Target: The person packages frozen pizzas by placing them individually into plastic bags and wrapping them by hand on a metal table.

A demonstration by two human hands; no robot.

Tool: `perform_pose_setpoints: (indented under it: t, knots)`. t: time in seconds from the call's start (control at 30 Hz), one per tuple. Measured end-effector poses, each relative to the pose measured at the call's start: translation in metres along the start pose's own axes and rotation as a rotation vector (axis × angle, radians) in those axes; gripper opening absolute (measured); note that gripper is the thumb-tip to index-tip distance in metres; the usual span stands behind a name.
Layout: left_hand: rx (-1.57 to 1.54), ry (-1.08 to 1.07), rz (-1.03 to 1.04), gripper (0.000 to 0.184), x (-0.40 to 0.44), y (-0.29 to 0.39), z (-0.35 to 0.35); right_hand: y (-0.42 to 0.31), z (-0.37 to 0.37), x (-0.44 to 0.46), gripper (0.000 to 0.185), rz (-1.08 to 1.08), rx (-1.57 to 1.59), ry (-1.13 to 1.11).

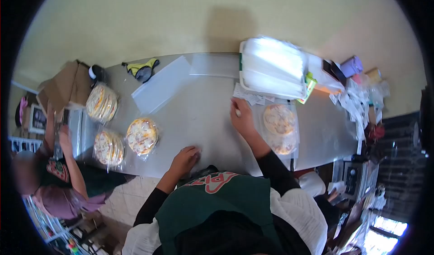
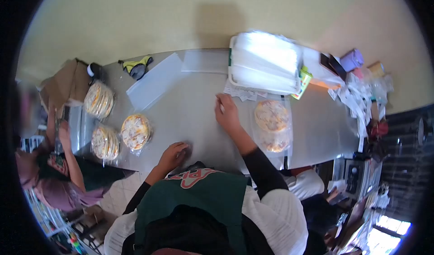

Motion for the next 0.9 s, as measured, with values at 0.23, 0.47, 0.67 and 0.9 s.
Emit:
perform_pose_setpoints:
  t: [0.23,0.47,0.67,0.9]
  knots:
    - [0.010,0.255,-0.250,0.031,-0.064,-0.007,-0.014,0.101,0.149,0.114,0.035,-0.119,-0.777,-0.163]
    - [0.019,0.390,-0.383,0.028,-0.107,-0.018,-0.022,0.083,0.163,0.136,0.024,-0.347,-0.924,-0.174]
    - [-0.245,0.478,-0.518,0.025,-0.077,-0.045,-0.057,0.003,0.134,0.102,0.018,0.262,0.322,-0.560]
    - [-0.960,0.512,-0.418,0.036,-0.011,-0.039,-0.094,-0.043,0.146,-0.040,0.027,0.909,1.470,-0.716]
Point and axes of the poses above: each hand's wrist, its own x-axis towards the middle knuckle, its own z-axis out of the palm, y = z × x, the point moved 9 cm from there along x, towards the middle knuckle, and after that the axes turned 5 degrees about z, right-handed, at the moved point
